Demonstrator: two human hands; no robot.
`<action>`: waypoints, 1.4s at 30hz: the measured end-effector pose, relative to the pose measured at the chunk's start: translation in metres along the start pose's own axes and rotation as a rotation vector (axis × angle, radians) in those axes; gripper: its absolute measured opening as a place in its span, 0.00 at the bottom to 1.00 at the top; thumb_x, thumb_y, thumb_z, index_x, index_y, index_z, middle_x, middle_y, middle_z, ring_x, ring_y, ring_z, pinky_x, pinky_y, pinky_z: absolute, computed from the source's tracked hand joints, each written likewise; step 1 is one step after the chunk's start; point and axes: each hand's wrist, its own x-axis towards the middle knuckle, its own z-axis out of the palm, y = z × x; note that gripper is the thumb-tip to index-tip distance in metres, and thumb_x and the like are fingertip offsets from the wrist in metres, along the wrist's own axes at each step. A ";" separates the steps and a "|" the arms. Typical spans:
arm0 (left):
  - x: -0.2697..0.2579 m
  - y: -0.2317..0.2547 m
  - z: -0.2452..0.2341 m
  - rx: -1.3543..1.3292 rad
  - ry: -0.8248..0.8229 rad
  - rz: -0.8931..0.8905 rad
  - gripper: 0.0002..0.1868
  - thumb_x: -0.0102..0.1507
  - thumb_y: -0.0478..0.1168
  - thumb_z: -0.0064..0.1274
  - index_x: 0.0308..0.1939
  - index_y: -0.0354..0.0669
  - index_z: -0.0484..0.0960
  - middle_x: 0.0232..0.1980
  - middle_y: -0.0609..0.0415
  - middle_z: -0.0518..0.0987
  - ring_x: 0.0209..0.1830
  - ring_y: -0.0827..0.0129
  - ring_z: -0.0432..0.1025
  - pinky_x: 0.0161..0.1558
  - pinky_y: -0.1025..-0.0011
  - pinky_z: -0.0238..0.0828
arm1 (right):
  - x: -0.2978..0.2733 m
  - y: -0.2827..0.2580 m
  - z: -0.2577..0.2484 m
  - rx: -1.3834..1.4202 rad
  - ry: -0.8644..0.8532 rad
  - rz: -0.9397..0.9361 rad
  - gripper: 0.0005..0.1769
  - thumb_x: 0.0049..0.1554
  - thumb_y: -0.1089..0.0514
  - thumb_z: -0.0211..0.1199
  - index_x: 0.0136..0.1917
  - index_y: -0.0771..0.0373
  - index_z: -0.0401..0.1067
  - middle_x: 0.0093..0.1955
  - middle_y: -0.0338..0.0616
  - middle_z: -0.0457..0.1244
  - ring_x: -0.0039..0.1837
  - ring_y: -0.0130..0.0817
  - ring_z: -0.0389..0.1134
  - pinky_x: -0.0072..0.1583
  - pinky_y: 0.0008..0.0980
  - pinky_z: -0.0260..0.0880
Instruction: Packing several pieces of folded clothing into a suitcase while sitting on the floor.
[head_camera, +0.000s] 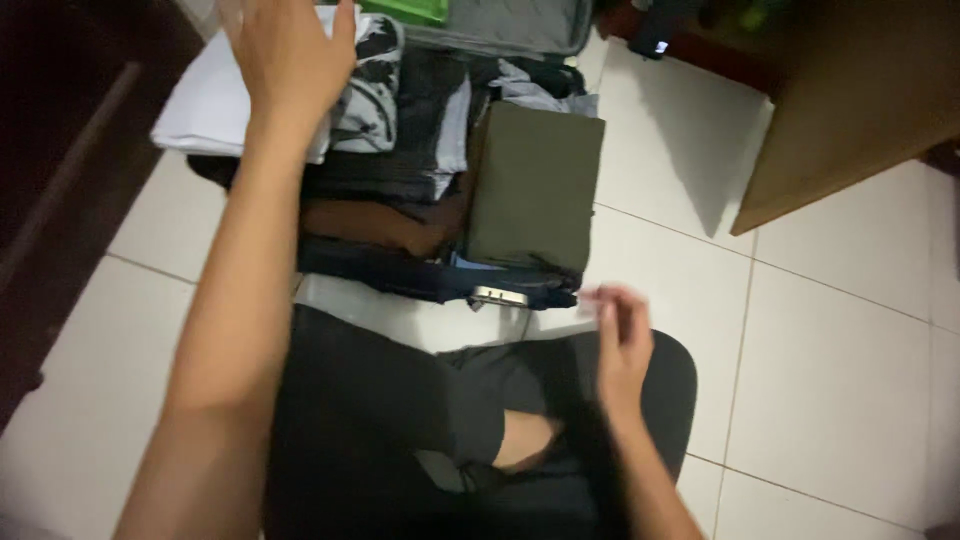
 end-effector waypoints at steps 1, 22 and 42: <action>-0.009 -0.018 0.010 0.134 -0.012 -0.035 0.28 0.72 0.59 0.46 0.65 0.41 0.75 0.65 0.40 0.74 0.69 0.41 0.64 0.66 0.37 0.55 | 0.019 0.002 0.004 -0.100 0.039 -0.063 0.13 0.71 0.58 0.52 0.66 0.66 0.66 0.58 0.52 0.65 0.58 0.34 0.65 0.62 0.34 0.67; 0.035 -0.077 -0.004 0.288 -0.303 -0.141 0.23 0.59 0.42 0.55 0.57 0.38 0.80 0.55 0.36 0.81 0.52 0.40 0.76 0.51 0.47 0.75 | 0.135 0.006 0.064 -0.845 -0.033 0.022 0.59 0.42 0.45 0.83 0.77 0.68 0.56 0.73 0.63 0.57 0.74 0.56 0.58 0.73 0.49 0.62; -0.221 0.092 0.037 -0.802 -0.586 0.077 0.23 0.64 0.30 0.50 0.64 0.42 0.75 0.63 0.47 0.79 0.58 0.61 0.77 0.60 0.64 0.75 | -0.031 0.009 -0.166 0.301 0.189 0.539 0.30 0.54 0.62 0.65 0.67 0.80 0.66 0.58 0.58 0.67 0.56 0.50 0.70 0.58 0.46 0.74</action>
